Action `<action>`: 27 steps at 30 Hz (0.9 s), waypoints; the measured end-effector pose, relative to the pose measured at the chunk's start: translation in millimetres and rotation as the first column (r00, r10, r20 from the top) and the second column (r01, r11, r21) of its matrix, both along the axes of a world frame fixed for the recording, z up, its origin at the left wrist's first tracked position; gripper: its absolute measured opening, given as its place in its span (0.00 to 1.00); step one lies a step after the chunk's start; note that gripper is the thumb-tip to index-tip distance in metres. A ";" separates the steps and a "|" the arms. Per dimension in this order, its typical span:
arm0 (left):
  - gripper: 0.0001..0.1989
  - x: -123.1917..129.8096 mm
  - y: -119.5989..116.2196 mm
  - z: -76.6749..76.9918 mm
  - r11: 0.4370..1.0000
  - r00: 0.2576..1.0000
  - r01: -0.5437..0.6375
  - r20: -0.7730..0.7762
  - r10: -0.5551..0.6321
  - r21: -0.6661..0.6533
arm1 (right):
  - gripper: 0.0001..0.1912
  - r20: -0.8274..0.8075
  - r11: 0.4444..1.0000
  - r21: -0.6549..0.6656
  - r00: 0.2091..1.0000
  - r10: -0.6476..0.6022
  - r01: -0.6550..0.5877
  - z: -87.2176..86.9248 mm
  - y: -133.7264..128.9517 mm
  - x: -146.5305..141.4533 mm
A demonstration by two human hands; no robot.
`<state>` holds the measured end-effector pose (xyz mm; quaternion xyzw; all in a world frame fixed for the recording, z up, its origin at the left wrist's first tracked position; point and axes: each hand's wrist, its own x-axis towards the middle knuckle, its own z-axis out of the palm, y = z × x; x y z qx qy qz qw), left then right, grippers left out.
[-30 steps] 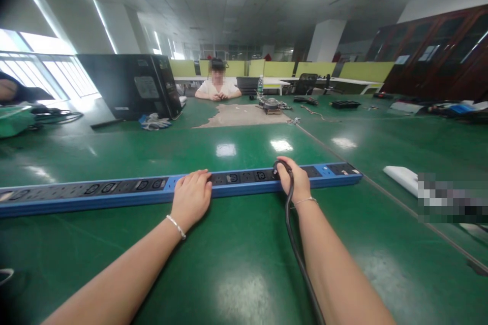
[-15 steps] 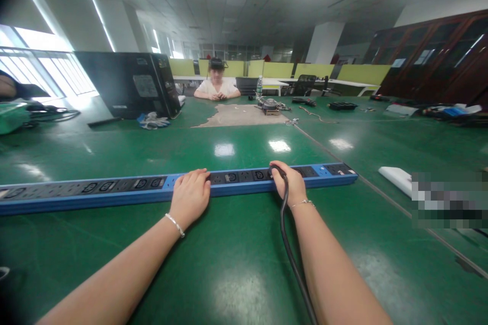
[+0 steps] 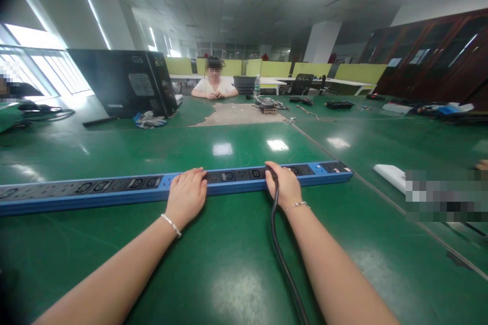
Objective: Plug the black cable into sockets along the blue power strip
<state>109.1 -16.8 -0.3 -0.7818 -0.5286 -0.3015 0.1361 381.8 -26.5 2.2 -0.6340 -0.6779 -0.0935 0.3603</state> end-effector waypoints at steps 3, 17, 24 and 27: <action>0.15 -0.1 -0.1 0.0 1.000 1.000 0.002 0.000 -0.002 0.000 | 0.19 0.015 1.000 0.006 1.000 0.026 -0.026 -1.7 -2.2 1.5; 0.15 0.4 -0.1 0.3 1.000 1.000 -0.004 0.002 0.004 0.005 | 0.18 -0.101 0.972 0.074 0.972 -0.213 0.221 -16.2 4.1 -14.5; 0.15 1.0 -0.2 0.6 1.000 1.000 -0.005 0.004 0.005 0.014 | 0.19 -0.313 0.983 0.127 0.946 -0.087 0.132 -9.8 6.9 -11.2; 0.15 0.9 0.9 0.1 1.000 1.000 -0.006 0.003 0.006 0.015 | 0.22 -0.513 0.957 0.241 0.858 -0.015 0.161 -5.2 10.1 12.2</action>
